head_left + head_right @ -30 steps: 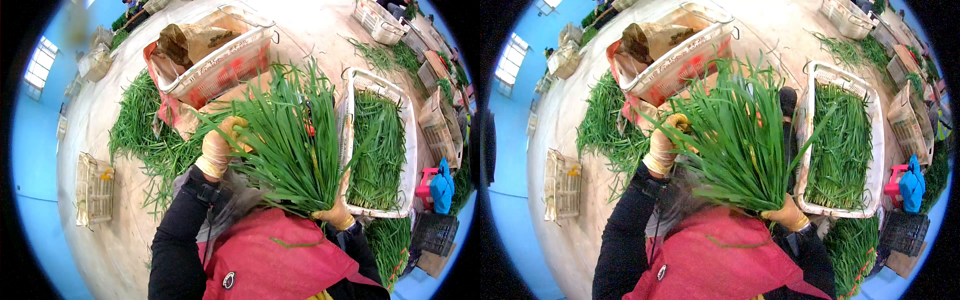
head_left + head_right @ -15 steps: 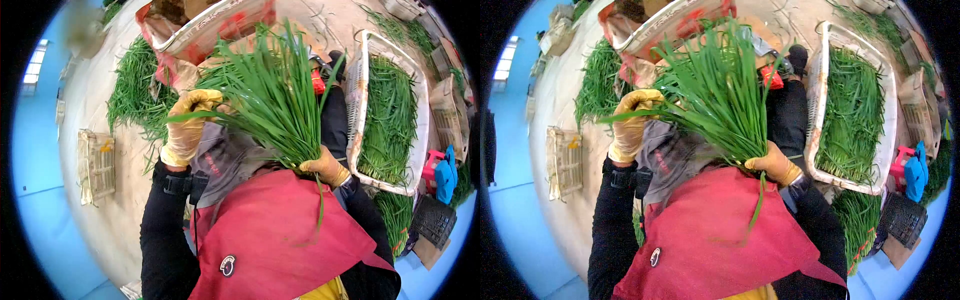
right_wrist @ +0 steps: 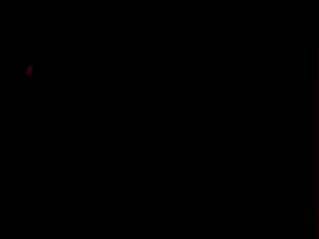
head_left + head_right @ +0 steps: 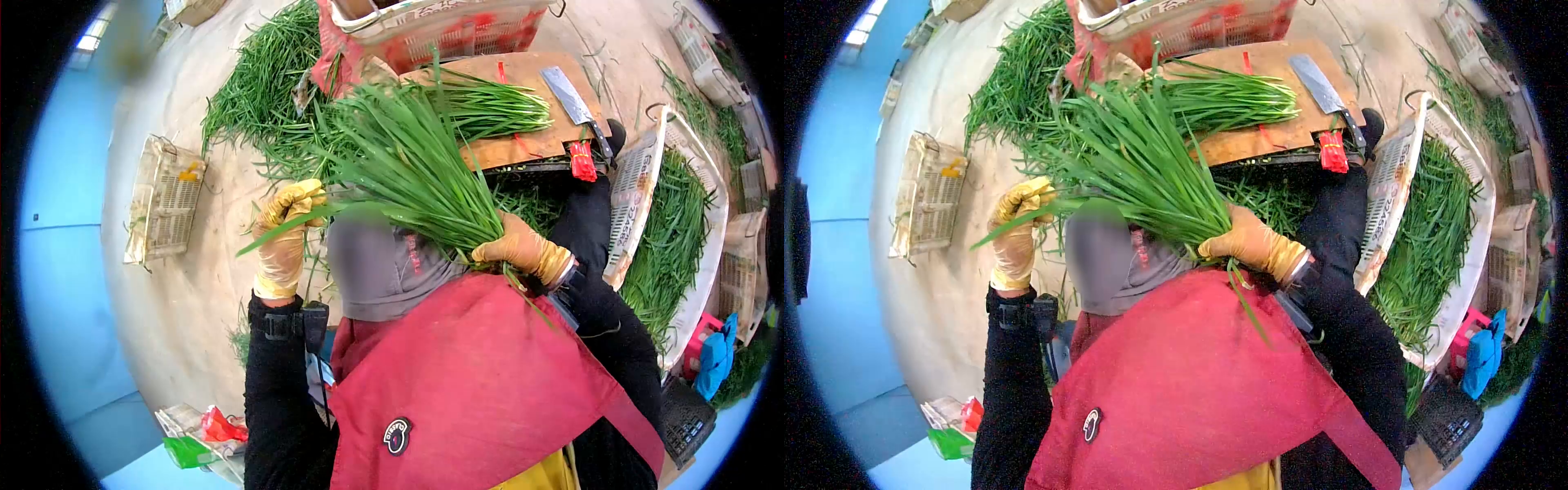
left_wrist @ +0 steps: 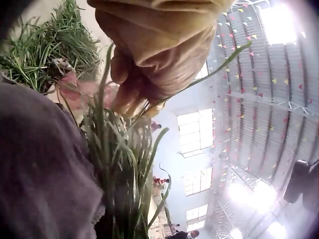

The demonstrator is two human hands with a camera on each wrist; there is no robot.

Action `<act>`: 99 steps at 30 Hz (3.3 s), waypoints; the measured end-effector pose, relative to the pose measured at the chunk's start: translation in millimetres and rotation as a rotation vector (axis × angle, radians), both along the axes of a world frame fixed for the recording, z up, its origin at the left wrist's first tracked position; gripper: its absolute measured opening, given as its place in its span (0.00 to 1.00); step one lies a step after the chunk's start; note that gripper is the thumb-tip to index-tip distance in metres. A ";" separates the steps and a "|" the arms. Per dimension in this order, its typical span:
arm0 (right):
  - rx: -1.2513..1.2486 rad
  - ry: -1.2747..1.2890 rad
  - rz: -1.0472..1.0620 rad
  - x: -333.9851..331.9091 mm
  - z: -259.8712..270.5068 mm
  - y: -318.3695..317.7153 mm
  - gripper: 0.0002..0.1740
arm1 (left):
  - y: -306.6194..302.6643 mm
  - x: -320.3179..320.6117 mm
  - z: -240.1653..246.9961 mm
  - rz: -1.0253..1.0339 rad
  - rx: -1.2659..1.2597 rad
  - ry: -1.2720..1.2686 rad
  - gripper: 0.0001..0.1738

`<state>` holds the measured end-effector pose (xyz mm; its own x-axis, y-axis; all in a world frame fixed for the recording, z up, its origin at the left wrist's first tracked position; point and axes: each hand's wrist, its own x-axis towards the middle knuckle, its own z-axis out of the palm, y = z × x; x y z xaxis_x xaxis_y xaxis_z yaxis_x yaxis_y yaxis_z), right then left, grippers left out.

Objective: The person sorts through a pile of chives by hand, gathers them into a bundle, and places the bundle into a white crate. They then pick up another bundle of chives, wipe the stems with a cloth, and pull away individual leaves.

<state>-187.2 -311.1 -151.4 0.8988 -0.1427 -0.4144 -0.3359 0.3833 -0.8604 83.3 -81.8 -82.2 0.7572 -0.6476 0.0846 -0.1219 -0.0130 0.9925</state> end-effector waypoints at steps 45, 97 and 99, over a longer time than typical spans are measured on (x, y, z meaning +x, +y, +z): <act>-0.443 0.001 -0.134 56.1 -29.3 52.1 0.37 | -54.8 24.3 -9.7 -0.475 0.486 -0.916 0.10; -0.310 0.022 -0.100 61.0 -40.4 50.7 0.44 | -103.5 70.7 14.0 -0.570 0.779 -0.421 0.28; -0.297 0.015 -0.104 61.6 -39.6 50.6 0.43 | -104.2 70.9 13.2 -0.559 0.783 -0.425 0.28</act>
